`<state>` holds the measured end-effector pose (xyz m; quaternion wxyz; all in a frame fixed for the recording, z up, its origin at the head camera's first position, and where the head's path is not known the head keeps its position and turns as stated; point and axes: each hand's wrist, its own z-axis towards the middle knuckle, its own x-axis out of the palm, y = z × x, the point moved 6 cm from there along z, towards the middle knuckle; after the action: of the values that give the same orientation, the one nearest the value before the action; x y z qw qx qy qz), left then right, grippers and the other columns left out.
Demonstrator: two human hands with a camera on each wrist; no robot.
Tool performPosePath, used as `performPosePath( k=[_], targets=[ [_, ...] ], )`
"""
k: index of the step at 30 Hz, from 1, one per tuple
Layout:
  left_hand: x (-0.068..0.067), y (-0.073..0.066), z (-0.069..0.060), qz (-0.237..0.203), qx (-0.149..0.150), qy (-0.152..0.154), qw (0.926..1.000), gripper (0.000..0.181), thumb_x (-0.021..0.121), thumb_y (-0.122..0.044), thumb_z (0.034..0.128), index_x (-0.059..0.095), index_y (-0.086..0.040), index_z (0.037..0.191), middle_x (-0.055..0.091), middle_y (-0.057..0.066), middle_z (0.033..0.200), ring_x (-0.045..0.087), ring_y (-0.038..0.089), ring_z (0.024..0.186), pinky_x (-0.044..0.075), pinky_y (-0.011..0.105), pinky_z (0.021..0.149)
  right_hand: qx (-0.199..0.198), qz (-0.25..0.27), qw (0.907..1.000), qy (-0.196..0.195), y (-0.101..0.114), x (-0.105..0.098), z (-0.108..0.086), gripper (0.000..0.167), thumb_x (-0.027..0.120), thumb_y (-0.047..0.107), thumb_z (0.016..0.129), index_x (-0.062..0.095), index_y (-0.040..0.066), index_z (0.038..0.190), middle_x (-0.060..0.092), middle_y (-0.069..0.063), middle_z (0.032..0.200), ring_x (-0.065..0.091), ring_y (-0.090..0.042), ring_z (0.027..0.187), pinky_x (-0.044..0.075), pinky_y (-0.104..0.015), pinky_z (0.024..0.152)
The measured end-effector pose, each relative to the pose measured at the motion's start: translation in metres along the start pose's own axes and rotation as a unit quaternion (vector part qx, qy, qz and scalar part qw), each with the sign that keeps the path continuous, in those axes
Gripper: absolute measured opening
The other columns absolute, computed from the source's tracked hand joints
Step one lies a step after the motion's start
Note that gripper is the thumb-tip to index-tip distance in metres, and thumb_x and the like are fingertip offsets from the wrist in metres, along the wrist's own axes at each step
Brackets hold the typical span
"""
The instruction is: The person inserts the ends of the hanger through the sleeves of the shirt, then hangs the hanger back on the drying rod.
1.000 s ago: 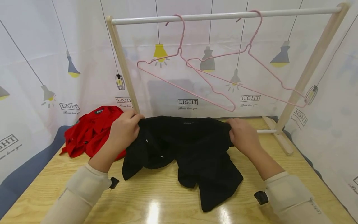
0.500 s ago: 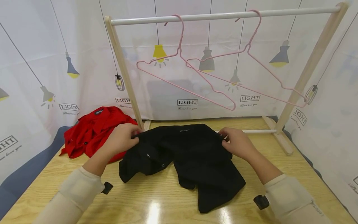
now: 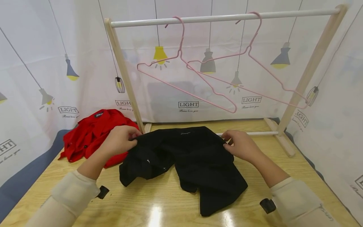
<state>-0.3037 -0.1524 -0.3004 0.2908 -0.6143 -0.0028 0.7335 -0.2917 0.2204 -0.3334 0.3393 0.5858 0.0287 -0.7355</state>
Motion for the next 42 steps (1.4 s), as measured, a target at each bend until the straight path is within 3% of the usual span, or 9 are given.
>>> performPosePath(
  k=[17,28,35,42],
  targets=[
    [-0.005,-0.003,-0.005,-0.008,-0.008,0.006,0.9999,0.017,0.065,-0.003,0.0806,0.074,-0.008,0.094,0.061,-0.001,0.074,0.054,0.018,0.071,0.048,0.034,0.065,0.017,-0.035,0.9989,-0.026,0.006,-0.043,-0.011,0.023,0.071,0.005,0.085,0.066,-0.001,0.106,0.068,-0.015,0.099,0.067,-0.028,0.082,0.054,-0.043,0.066],
    [-0.005,-0.004,-0.006,-0.008,-0.013,0.005,0.9999,0.017,0.065,-0.003,0.0803,0.075,-0.009,0.092,0.059,-0.002,0.071,0.053,0.017,0.07,0.046,0.033,0.064,0.039,-0.092,0.994,-0.043,0.009,-0.084,-0.013,0.027,0.071,0.007,0.085,0.064,-0.005,0.109,0.066,-0.022,0.103,0.065,-0.036,0.088,0.053,-0.052,0.071],
    [-0.007,-0.006,-0.004,0.004,-0.012,0.002,0.9999,0.018,0.067,-0.003,0.0801,0.076,-0.01,0.093,0.061,-0.002,0.072,0.054,0.017,0.069,0.047,0.032,0.063,0.051,-0.146,0.9859,-0.064,0.009,-0.112,-0.011,0.031,0.069,0.008,0.086,0.063,-0.005,0.113,0.062,-0.026,0.11,0.063,-0.04,0.092,0.051,-0.055,0.07],
    [-0.008,-0.006,-0.003,0.015,-0.018,0.007,0.9997,0.018,0.069,-0.004,0.0801,0.077,-0.01,0.095,0.065,0.0,0.077,0.056,0.018,0.072,0.05,0.034,0.066,0.097,-0.22,0.9639,-0.115,0.011,-0.149,-0.002,0.033,0.065,0.009,0.086,0.059,-0.006,0.115,0.056,-0.031,0.113,0.06,-0.042,0.085,0.048,-0.054,0.058]
  ],
)
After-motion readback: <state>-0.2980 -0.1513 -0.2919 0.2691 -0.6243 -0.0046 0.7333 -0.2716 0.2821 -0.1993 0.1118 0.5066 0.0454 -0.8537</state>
